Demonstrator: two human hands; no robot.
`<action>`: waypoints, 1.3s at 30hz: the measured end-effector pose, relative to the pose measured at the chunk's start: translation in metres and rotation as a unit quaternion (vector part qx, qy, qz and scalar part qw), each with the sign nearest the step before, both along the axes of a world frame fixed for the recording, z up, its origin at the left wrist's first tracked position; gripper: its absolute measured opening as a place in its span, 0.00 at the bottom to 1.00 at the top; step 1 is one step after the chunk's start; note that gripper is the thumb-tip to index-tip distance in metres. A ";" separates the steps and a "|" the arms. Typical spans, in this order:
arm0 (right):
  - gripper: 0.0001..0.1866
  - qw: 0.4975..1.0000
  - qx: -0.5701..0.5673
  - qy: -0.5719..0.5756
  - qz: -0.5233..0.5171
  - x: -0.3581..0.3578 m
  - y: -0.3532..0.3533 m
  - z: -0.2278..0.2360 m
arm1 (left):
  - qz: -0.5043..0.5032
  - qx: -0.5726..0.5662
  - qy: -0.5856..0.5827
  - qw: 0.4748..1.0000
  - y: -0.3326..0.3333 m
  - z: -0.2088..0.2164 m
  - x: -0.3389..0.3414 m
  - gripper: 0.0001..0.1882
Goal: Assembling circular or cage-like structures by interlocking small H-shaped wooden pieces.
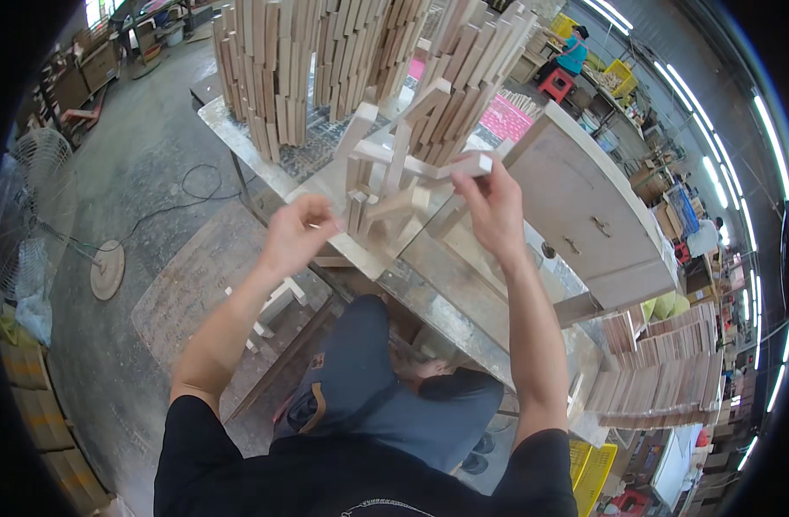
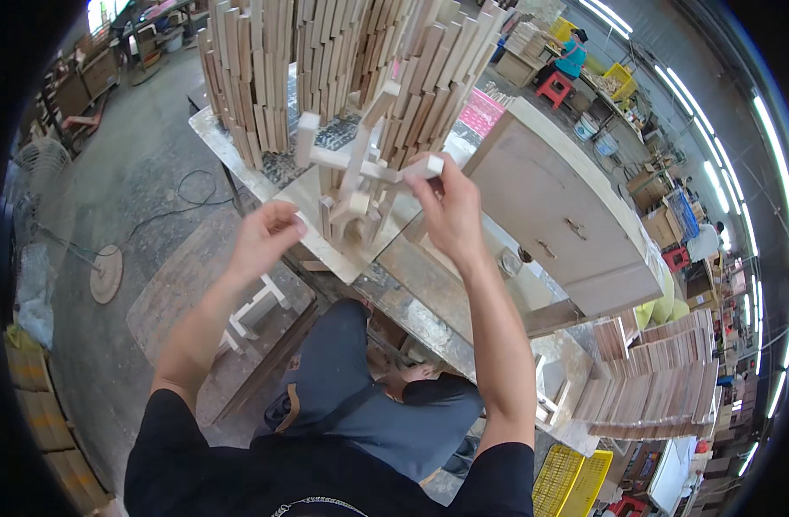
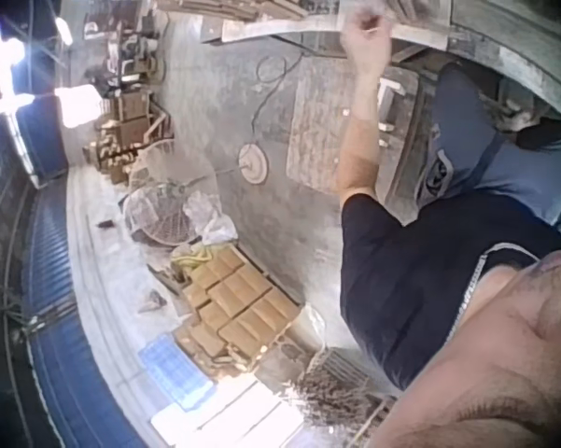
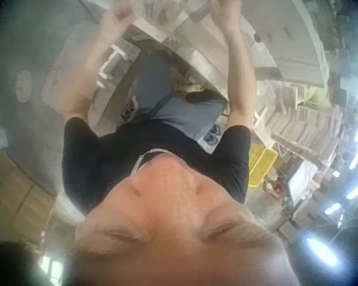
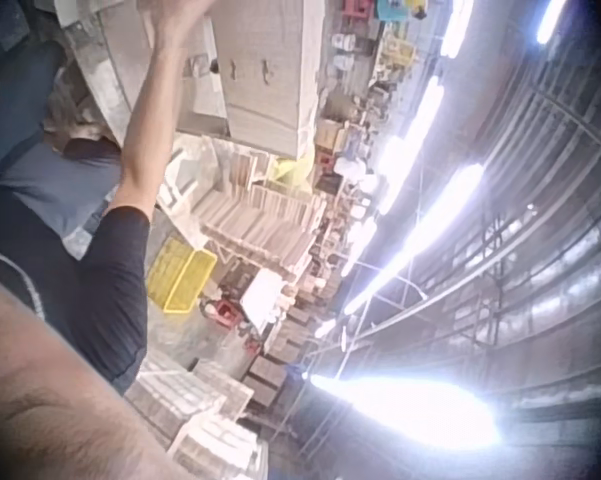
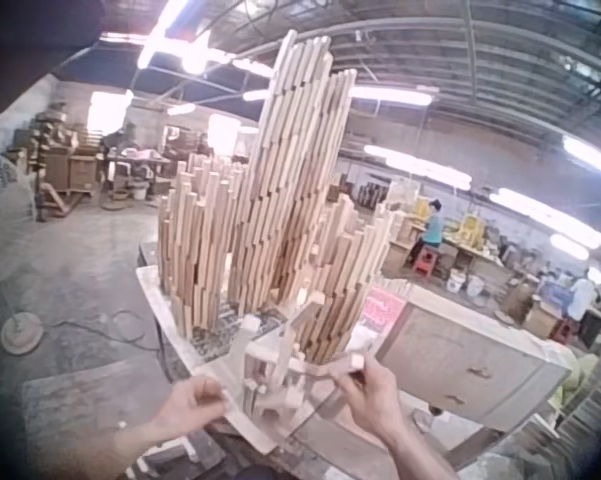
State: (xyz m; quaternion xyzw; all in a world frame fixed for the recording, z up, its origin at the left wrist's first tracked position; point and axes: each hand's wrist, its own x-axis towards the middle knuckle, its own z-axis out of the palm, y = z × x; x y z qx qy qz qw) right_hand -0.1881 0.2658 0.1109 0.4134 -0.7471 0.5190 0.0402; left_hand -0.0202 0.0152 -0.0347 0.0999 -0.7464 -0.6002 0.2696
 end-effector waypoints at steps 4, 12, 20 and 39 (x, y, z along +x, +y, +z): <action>0.11 0.998 0.053 -0.037 0.025 -0.054 -0.023 -0.017 | 0.048 -0.144 -0.019 0.988 0.020 -0.007 -0.002 0.39; 0.10 0.991 0.121 -0.049 0.031 -0.078 -0.032 -0.007 | 0.110 -0.172 -0.080 0.976 0.051 -0.003 -0.049 0.52; 0.10 0.990 0.121 -0.067 0.040 -0.078 -0.035 -0.023 | 0.080 -0.101 -0.117 0.985 0.039 -0.022 -0.061 0.43; 0.33 0.976 0.164 -0.106 -0.095 -0.067 -0.037 -0.110 | 0.128 -0.166 -0.106 0.972 0.061 -0.032 -0.048 0.59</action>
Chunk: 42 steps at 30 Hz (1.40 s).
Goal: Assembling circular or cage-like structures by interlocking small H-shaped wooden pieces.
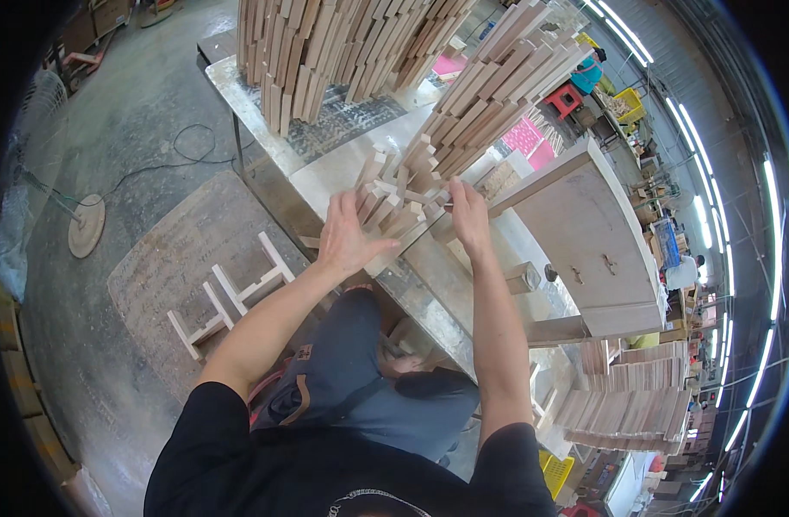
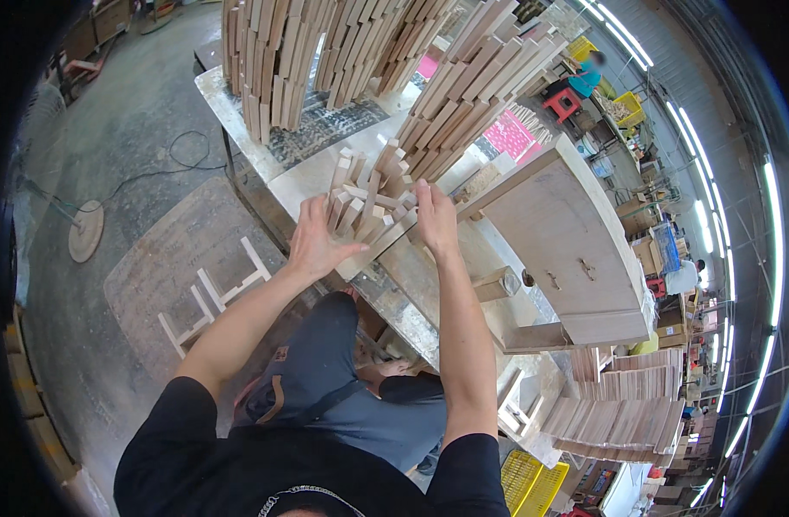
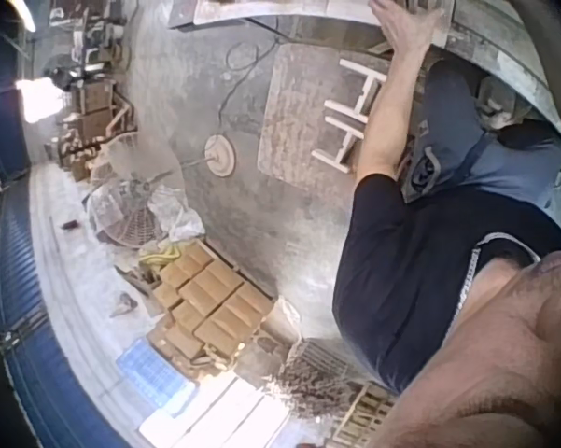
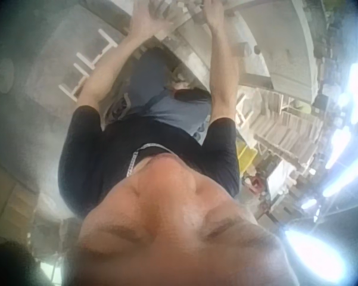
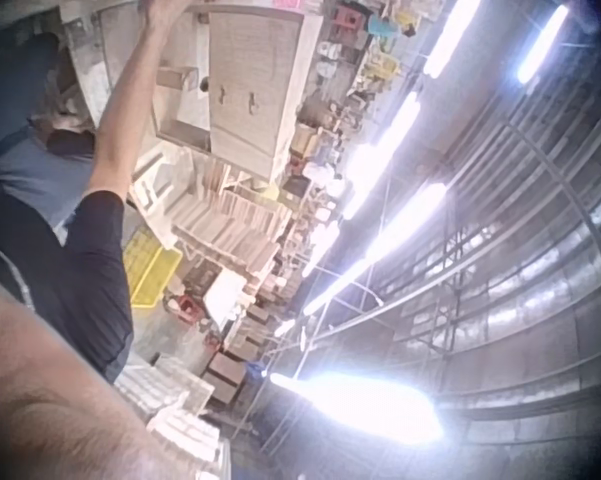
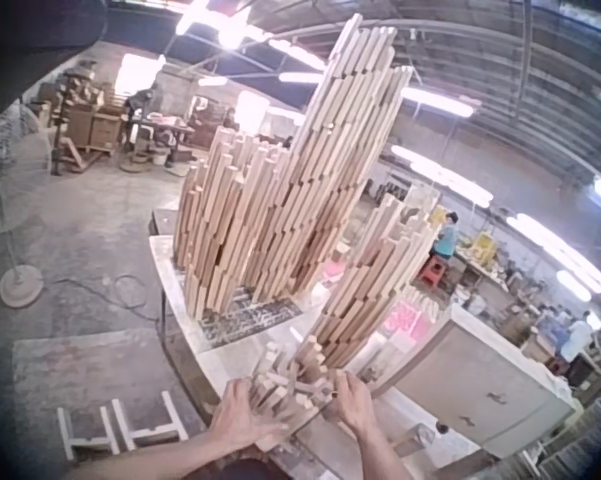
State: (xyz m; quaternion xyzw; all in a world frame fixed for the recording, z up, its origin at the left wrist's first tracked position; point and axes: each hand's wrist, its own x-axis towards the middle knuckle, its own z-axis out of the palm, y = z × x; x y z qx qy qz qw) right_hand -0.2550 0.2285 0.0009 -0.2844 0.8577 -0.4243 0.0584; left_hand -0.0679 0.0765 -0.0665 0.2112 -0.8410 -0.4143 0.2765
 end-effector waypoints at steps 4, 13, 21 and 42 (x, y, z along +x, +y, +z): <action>0.33 0.994 0.074 0.074 -0.037 0.013 -0.014 0.010 | 0.004 0.022 -0.007 1.000 0.006 -0.001 -0.007 0.57; 0.35 0.998 0.021 -0.051 -0.040 0.005 -0.005 -0.005 | 0.036 -0.026 0.021 0.999 -0.001 -0.023 -0.017 0.50; 0.35 0.994 -0.087 0.054 -0.045 0.069 0.019 -0.038 | 0.022 -0.039 0.052 0.998 -0.003 -0.031 -0.012 0.47; 0.18 0.900 0.316 0.097 -0.283 0.182 0.508 -0.049 | -0.012 -0.080 0.048 0.996 -0.042 -0.057 -0.008 0.46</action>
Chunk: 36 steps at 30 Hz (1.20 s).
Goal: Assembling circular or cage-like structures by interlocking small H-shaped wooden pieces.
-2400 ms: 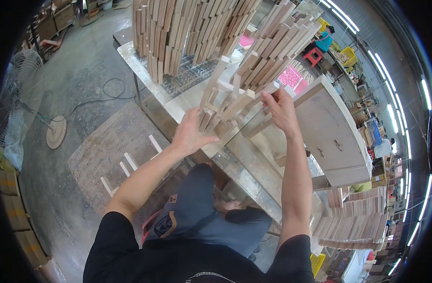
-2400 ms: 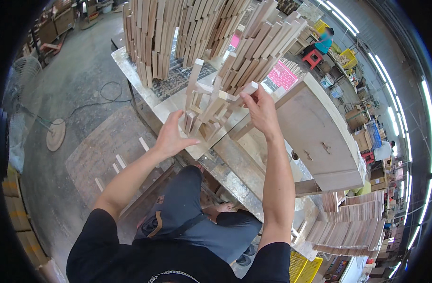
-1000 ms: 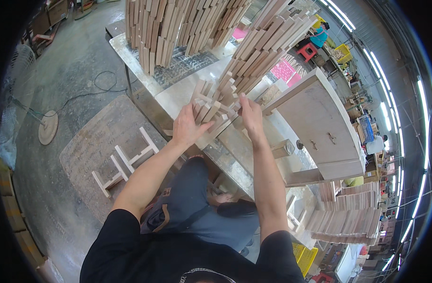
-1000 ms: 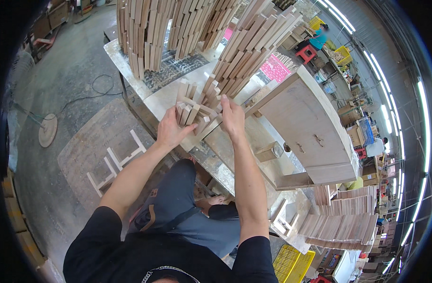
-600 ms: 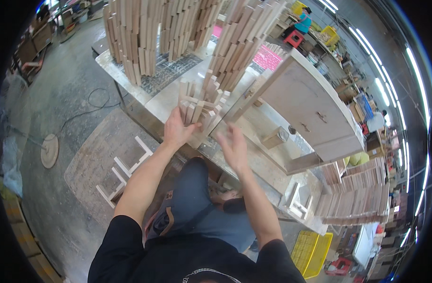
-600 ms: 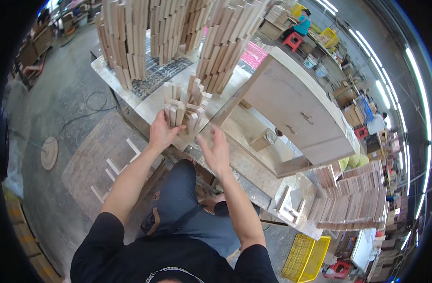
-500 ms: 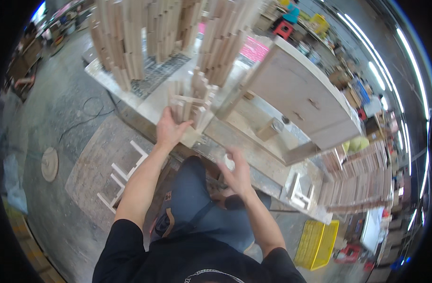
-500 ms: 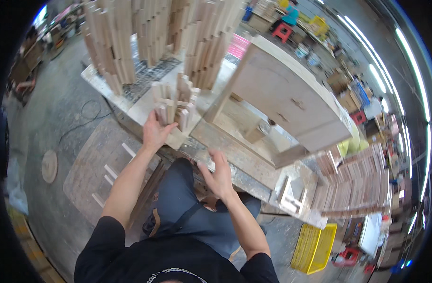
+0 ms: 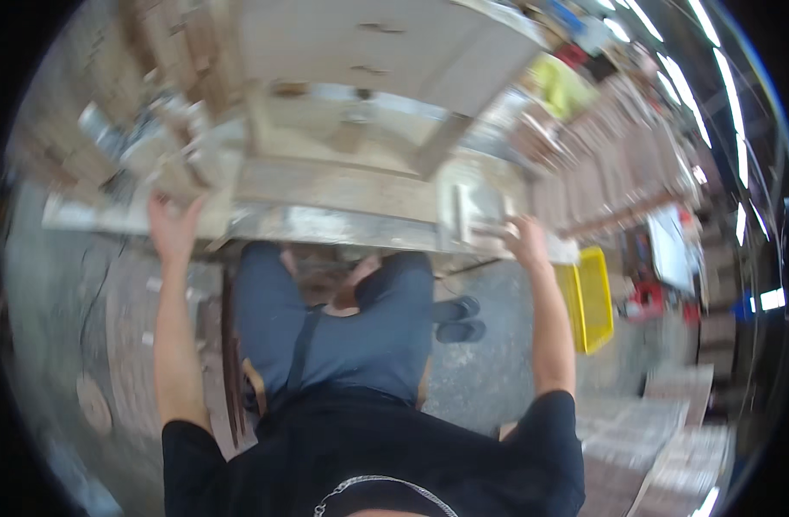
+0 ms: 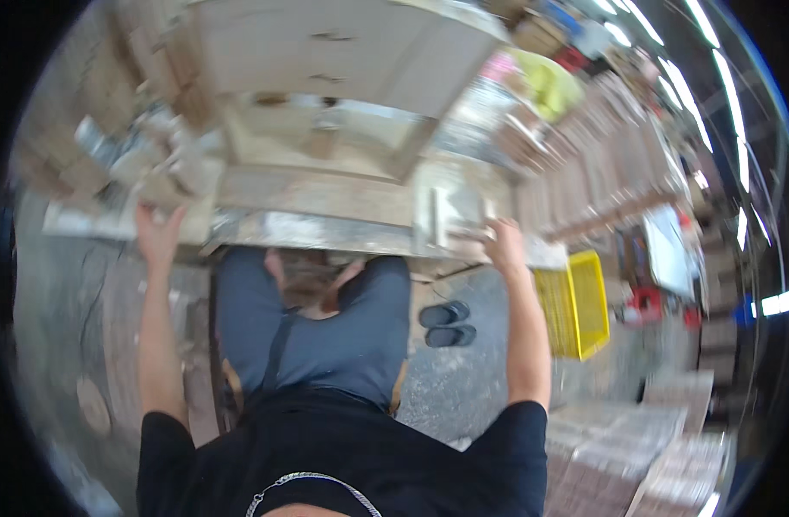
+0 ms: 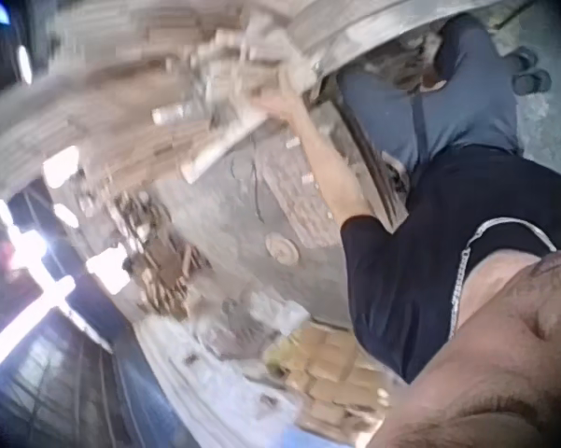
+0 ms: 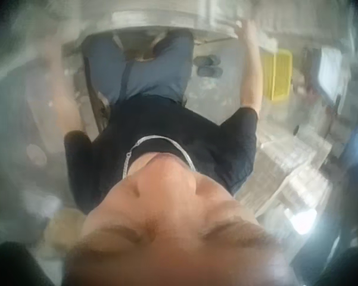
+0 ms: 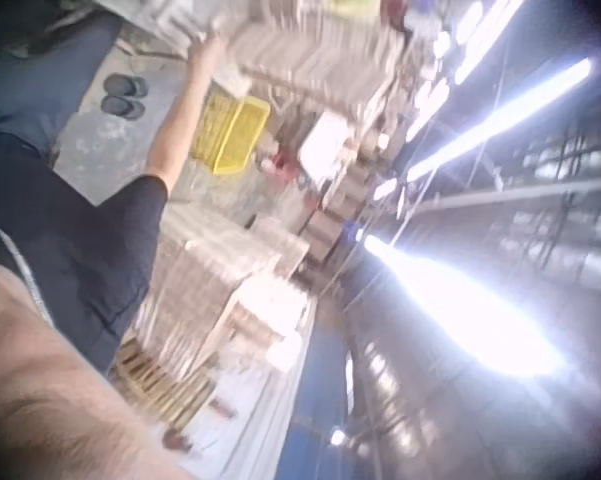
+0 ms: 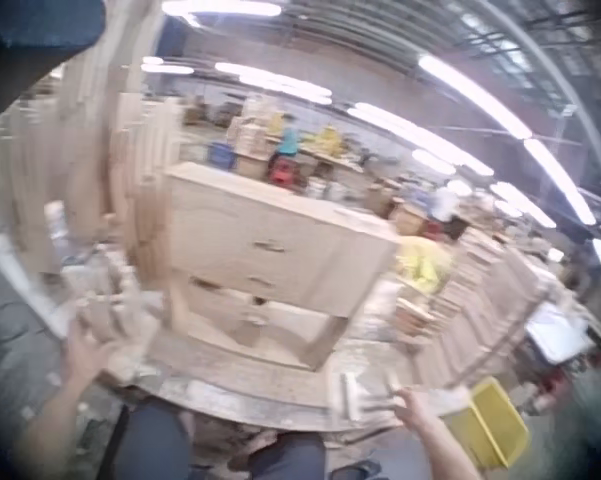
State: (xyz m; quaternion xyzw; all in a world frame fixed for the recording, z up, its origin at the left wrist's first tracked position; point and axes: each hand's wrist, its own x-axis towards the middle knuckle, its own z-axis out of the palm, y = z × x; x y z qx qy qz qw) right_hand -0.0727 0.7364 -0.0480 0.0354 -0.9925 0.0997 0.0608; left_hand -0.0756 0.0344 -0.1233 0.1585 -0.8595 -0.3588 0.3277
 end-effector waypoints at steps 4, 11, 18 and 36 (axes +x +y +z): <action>0.21 0.992 0.054 -0.105 0.039 -0.014 0.055 -0.036 | 0.090 -0.115 -0.027 0.989 -0.011 0.014 0.064 0.41; 0.12 0.993 -0.060 -0.076 0.062 -0.019 0.087 -0.023 | 0.209 -0.011 -0.427 0.880 -0.079 0.014 0.284 0.19; 0.13 0.985 -0.149 0.069 -0.045 0.034 0.057 -0.008 | 0.134 -0.158 -0.516 0.831 -0.056 -0.105 0.343 0.17; 0.10 0.926 -0.279 0.059 0.249 0.131 -0.208 0.075 | 0.383 0.174 -0.012 0.907 -0.096 -0.059 0.411 0.14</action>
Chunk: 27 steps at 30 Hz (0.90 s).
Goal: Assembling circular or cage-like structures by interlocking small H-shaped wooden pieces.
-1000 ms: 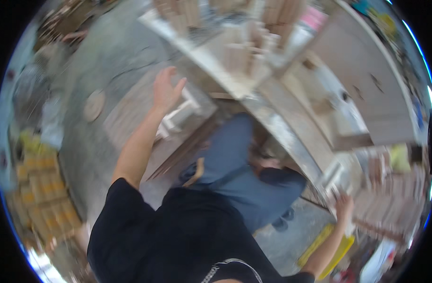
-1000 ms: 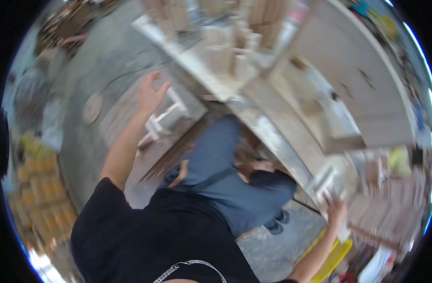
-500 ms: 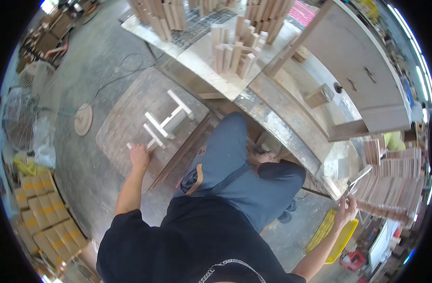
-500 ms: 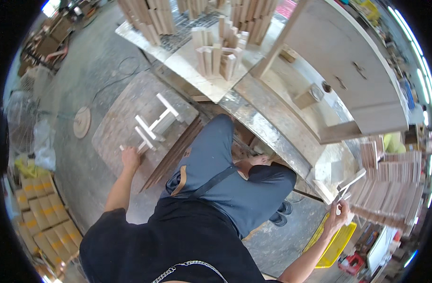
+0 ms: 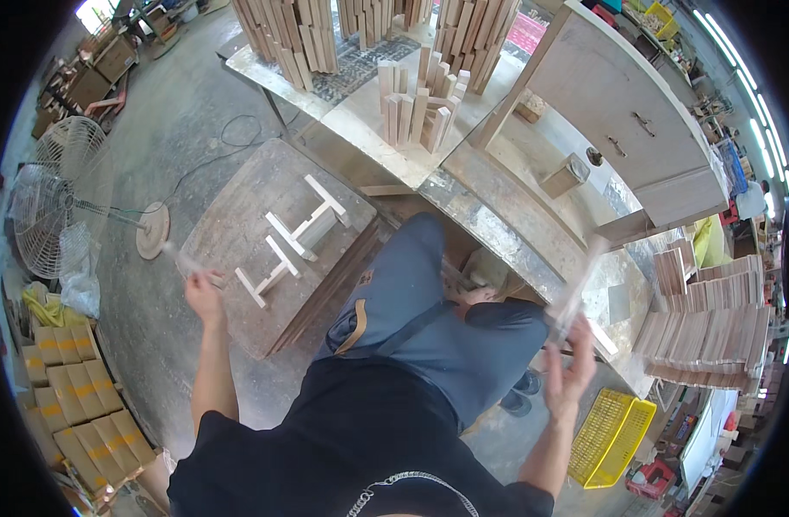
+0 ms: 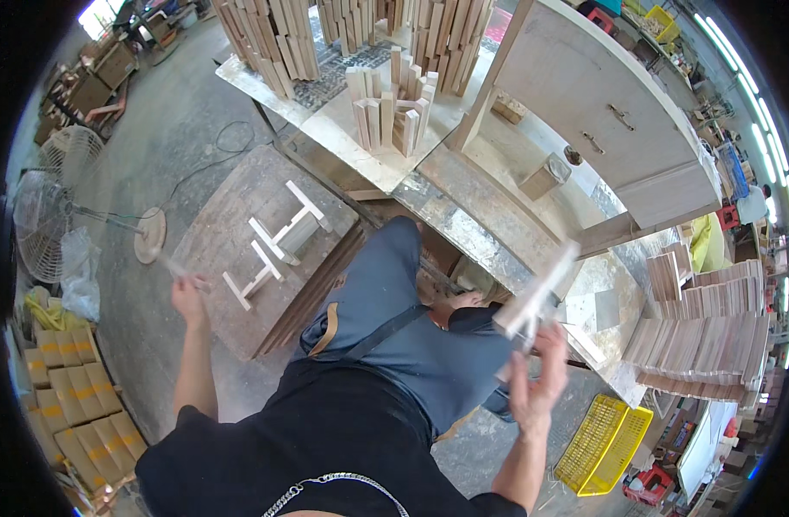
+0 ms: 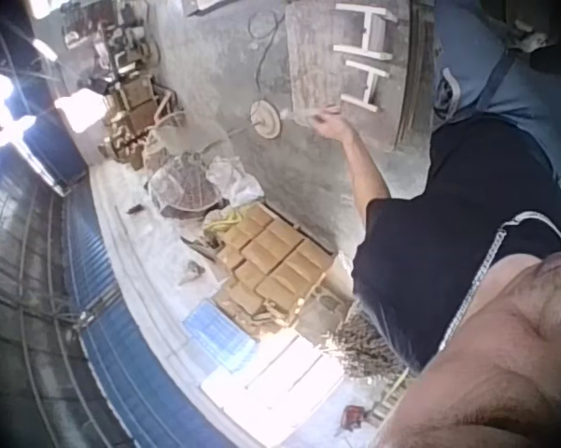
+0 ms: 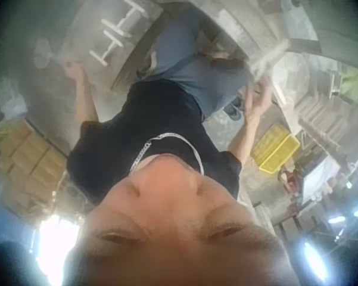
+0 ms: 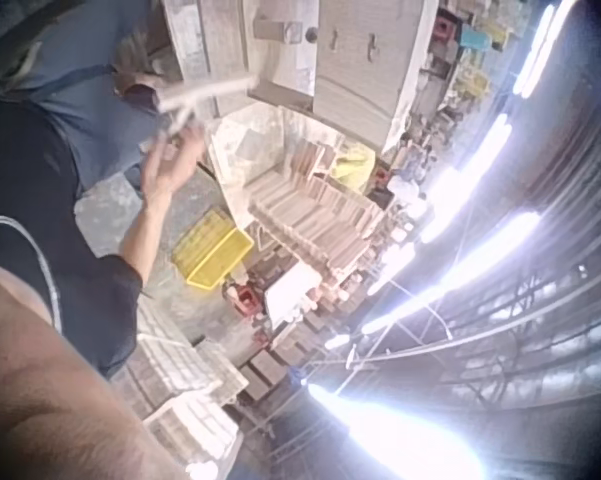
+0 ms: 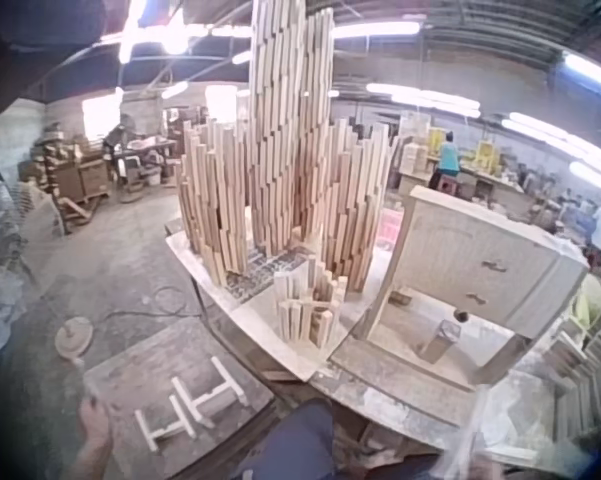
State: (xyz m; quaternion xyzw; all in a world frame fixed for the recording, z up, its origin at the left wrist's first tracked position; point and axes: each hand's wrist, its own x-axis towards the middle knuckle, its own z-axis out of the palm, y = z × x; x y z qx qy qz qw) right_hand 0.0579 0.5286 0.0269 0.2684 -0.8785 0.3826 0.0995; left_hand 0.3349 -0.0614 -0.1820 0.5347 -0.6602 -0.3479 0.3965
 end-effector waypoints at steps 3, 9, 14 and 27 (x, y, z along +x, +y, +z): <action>0.12 0.995 -0.043 -0.041 0.086 -0.009 -0.042 -0.013 | 0.049 0.002 0.224 0.973 0.023 0.102 -0.048 0.15; 0.12 0.901 -0.236 -0.336 0.141 -0.032 -0.134 -0.037 | -0.377 -0.239 0.141 0.884 0.159 0.230 -0.117 0.15; 0.11 0.891 -0.275 -0.339 0.128 -0.021 -0.123 -0.049 | -0.649 -0.174 0.103 0.734 0.235 0.240 -0.198 0.17; 0.15 0.835 -0.379 -0.388 0.091 -0.008 -0.084 -0.049 | -0.758 0.004 0.117 0.642 0.255 0.196 -0.259 0.15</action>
